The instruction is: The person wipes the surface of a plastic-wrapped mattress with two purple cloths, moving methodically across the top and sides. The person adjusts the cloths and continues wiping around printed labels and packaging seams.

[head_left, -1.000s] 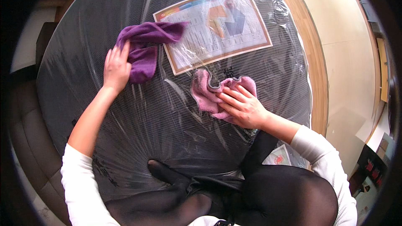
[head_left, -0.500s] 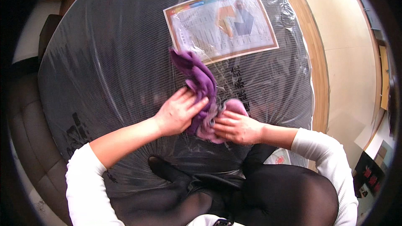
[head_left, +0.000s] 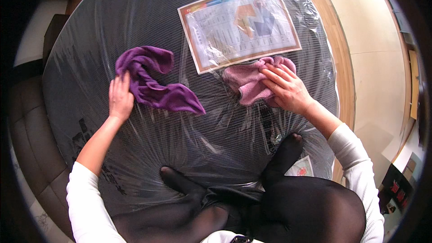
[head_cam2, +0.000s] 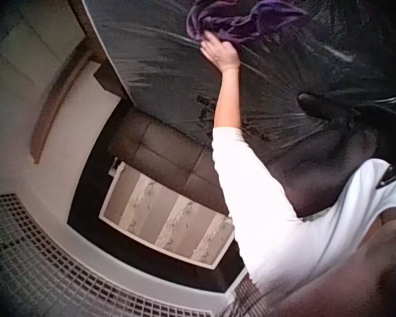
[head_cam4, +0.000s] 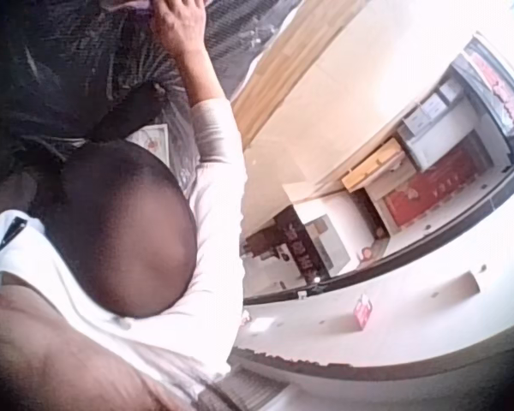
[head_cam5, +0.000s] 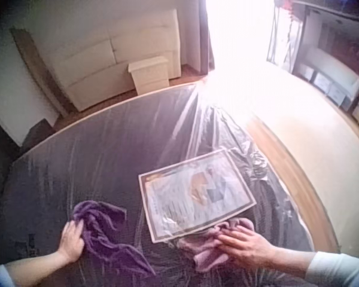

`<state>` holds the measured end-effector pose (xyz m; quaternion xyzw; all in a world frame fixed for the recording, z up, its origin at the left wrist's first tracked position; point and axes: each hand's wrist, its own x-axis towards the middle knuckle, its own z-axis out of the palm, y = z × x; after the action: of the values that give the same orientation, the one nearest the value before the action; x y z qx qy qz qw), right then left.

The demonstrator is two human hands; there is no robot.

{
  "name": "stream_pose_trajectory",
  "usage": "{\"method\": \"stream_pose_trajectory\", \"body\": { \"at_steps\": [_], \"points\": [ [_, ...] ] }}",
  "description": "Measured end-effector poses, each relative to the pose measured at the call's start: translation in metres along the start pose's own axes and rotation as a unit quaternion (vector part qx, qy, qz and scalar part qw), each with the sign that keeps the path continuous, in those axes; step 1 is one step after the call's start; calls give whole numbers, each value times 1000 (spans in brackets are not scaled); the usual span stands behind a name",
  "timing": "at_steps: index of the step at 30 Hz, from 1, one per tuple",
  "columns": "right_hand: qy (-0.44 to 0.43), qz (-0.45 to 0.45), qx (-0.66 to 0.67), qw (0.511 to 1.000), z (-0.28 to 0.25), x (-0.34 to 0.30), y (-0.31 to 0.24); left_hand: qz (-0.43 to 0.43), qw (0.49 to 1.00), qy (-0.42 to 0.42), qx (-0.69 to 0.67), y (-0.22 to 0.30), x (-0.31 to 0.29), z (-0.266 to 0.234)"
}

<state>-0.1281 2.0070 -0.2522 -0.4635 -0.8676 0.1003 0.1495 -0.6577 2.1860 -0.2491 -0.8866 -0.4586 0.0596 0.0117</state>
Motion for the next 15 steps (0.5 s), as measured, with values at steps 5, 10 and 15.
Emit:
{"method": "stream_pose_trajectory", "body": {
  "at_steps": [5,10,15],
  "points": [
    [8,45,-5,999,5,3,-12,-121,973,40,-191,-19,-11,25],
    [32,69,-2,997,10,2,-18,50,984,45,-165,64,2,16],
    [41,73,4,996,14,0,-17,311,910,-155,-224,156,-6,-43]
  ]
}}
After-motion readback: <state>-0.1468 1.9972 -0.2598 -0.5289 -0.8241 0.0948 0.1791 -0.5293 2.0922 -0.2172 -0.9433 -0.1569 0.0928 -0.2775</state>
